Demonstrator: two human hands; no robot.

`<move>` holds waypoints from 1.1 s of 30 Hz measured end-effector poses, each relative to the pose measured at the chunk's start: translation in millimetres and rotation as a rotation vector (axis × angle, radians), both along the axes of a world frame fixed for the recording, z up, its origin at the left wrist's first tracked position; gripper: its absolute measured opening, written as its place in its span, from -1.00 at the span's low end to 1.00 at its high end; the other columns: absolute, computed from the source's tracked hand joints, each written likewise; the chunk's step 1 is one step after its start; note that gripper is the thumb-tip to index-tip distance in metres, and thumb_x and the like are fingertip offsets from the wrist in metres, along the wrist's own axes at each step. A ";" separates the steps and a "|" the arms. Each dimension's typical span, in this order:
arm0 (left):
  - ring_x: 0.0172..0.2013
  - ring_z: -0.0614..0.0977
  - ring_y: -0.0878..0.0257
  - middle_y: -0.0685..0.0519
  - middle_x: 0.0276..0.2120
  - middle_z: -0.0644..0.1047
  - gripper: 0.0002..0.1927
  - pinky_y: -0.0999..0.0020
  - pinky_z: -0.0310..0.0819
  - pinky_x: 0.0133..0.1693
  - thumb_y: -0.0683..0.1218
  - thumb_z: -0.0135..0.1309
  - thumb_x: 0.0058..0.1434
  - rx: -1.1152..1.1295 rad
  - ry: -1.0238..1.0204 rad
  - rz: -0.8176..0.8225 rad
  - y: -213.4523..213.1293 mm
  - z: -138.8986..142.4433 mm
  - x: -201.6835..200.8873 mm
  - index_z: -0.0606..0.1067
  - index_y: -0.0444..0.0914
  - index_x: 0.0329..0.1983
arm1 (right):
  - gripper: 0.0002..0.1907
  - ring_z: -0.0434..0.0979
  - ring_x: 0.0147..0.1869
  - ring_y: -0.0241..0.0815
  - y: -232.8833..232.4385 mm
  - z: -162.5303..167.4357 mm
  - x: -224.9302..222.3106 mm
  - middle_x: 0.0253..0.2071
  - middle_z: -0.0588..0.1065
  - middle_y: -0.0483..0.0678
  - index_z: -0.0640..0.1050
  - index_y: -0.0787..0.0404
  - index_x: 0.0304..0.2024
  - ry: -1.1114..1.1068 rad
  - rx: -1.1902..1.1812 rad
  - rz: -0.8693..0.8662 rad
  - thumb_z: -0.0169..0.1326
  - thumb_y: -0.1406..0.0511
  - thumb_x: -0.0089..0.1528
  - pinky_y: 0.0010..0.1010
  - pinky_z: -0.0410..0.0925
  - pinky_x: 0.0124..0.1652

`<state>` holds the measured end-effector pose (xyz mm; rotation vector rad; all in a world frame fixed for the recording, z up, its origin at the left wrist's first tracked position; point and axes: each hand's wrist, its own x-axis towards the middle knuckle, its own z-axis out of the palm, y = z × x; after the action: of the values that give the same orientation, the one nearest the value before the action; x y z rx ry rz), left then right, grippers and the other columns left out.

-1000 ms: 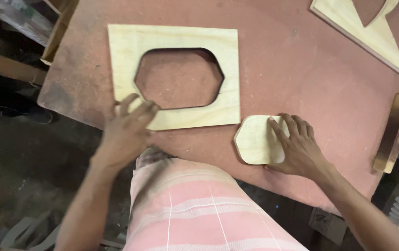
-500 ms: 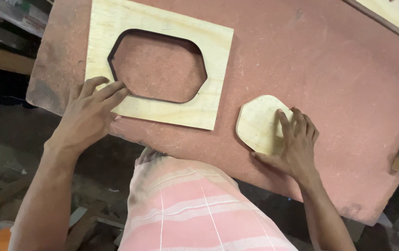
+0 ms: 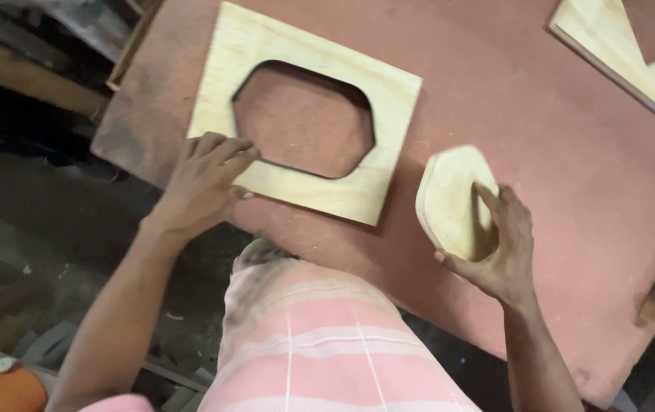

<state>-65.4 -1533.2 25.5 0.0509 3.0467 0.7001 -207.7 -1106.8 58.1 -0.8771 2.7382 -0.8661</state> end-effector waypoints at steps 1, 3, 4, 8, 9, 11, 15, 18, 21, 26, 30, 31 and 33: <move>0.21 0.36 -0.04 -0.04 0.23 0.41 -0.33 -0.03 0.18 0.22 -0.09 0.33 -0.07 0.013 0.024 0.038 1.0 -1.7 2.6 0.50 -0.20 0.20 | 0.11 0.25 0.38 0.28 -15.7 9.8 -1.9 0.32 0.27 0.22 0.38 0.10 0.38 0.045 0.027 0.035 0.35 -0.15 -0.16 0.14 0.14 0.30; 0.28 0.27 -0.15 -0.15 0.28 0.30 -0.37 -0.09 0.12 0.27 -0.09 0.34 -0.07 0.032 0.079 0.108 3.9 -4.1 7.2 0.54 -0.15 0.16 | 0.10 0.23 0.36 0.29 -58.7 22.8 -4.8 0.31 0.25 0.26 0.41 0.09 0.35 0.142 0.073 0.099 0.38 -0.16 -0.18 0.18 0.12 0.28; 0.30 0.22 -0.19 -0.18 0.30 0.25 -0.38 -0.13 0.05 0.26 -0.10 0.35 -0.08 0.068 0.088 0.163 5.6 -4.9 9.4 0.56 -0.12 0.14 | 0.12 0.20 0.35 0.32 -84.6 25.0 -5.5 0.30 0.23 0.29 0.42 0.08 0.36 0.166 0.110 0.129 0.39 -0.17 -0.19 0.20 0.10 0.25; 0.37 0.09 -0.26 -0.26 0.38 0.15 -0.39 -0.19 -0.09 0.28 -0.13 0.34 -0.07 0.175 0.137 0.279 8.4 -8.2 16.7 0.60 -0.07 0.15 | 0.11 0.14 0.33 0.34 -177.3 22.1 -4.4 0.31 0.20 0.31 0.47 0.01 0.33 0.182 0.224 0.197 0.41 -0.22 -0.21 0.24 0.08 0.20; 0.38 0.09 -0.26 -0.26 0.40 0.15 -0.39 -0.19 -0.10 0.29 -0.14 0.33 -0.04 0.192 0.150 0.284 7.6 -8.2 18.4 0.59 -0.07 0.17 | 0.08 0.14 0.33 0.31 -193.8 21.6 -3.0 0.32 0.20 0.28 0.48 -0.02 0.32 0.165 0.245 0.201 0.41 -0.24 -0.20 0.23 0.08 0.20; 0.38 0.10 -0.23 -0.24 0.39 0.16 -0.40 -0.20 -0.08 0.28 -0.12 0.35 -0.06 0.213 0.147 0.281 5.2 -8.2 20.7 0.60 -0.05 0.14 | 0.06 0.11 0.35 0.32 -215.8 23.7 0.2 0.32 0.18 0.30 0.51 -0.01 0.30 0.230 0.268 0.220 0.40 -0.24 -0.19 0.22 0.05 0.23; 0.37 0.14 -0.16 -0.16 0.37 0.20 -0.35 -0.20 -0.02 0.25 -0.03 0.39 -0.13 0.230 0.180 0.267 0.2 -8.4 22.9 0.59 -0.01 0.14 | 0.00 0.08 0.38 0.34 -239.2 31.6 -1.2 0.33 0.17 0.27 0.58 -0.03 0.23 0.329 0.363 0.229 0.40 -0.22 -0.22 0.18 0.01 0.28; 0.34 0.16 -0.16 -0.16 0.35 0.22 -0.33 -0.20 0.00 0.24 -0.03 0.40 -0.15 0.228 0.200 0.241 -3.7 -7.8 22.8 0.60 0.01 0.14 | -0.01 0.09 0.32 0.32 -248.3 37.1 -11.1 0.29 0.19 0.26 0.59 -0.03 0.20 0.312 0.400 0.311 0.42 -0.23 -0.24 0.18 0.00 0.27; 0.31 0.19 -0.15 -0.15 0.34 0.23 -0.36 -0.22 0.00 0.23 0.00 0.40 -0.12 0.213 0.213 0.215 -6.4 -6.2 22.5 0.60 -0.01 0.13 | 0.02 0.12 0.36 0.30 -251.9 41.3 -22.7 0.30 0.21 0.27 0.58 -0.03 0.22 0.367 0.372 0.413 0.43 -0.19 -0.28 0.18 0.01 0.24; 0.29 0.19 -0.17 -0.16 0.33 0.25 -0.40 -0.19 0.01 0.21 -0.02 0.40 -0.12 0.251 0.199 0.187 -11.5 -4.7 20.8 0.61 -0.05 0.08 | 0.05 0.17 0.35 0.30 -248.4 49.4 -27.0 0.28 0.28 0.25 0.57 -0.02 0.23 0.215 0.382 0.360 0.45 -0.16 -0.30 0.16 0.05 0.24; 0.29 0.21 -0.13 -0.13 0.33 0.28 -0.45 -0.14 0.01 0.24 -0.03 0.39 -0.09 0.228 0.229 0.191 -12.9 -6.4 22.5 0.61 -0.07 0.05 | 0.06 0.18 0.35 0.30 -250.9 50.5 -15.6 0.27 0.29 0.26 0.55 -0.01 0.25 0.099 0.436 0.278 0.45 -0.15 -0.29 0.16 0.05 0.25; 0.29 0.21 -0.13 -0.13 0.32 0.28 -0.43 -0.14 0.01 0.24 -0.03 0.39 -0.10 0.238 0.244 0.194 -13.0 -7.1 22.9 0.61 -0.06 0.07 | 0.05 0.18 0.35 0.30 -253.0 49.8 -13.0 0.27 0.29 0.27 0.56 0.00 0.24 0.132 0.449 0.261 0.45 -0.16 -0.29 0.15 0.06 0.24; 0.27 0.22 -0.14 -0.13 0.31 0.28 -0.38 -0.14 -0.01 0.25 -0.02 0.39 -0.13 0.261 0.263 0.199 -12.4 -8.7 23.9 0.61 -0.04 0.10 | 0.04 0.17 0.35 0.31 -256.7 47.8 -9.3 0.27 0.28 0.28 0.56 0.02 0.22 0.189 0.476 0.226 0.46 -0.16 -0.27 0.14 0.07 0.22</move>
<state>-41.5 -1545.6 16.8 -0.1730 3.2125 1.1912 -216.9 -1363.5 105.9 -1.1707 2.7355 -0.0835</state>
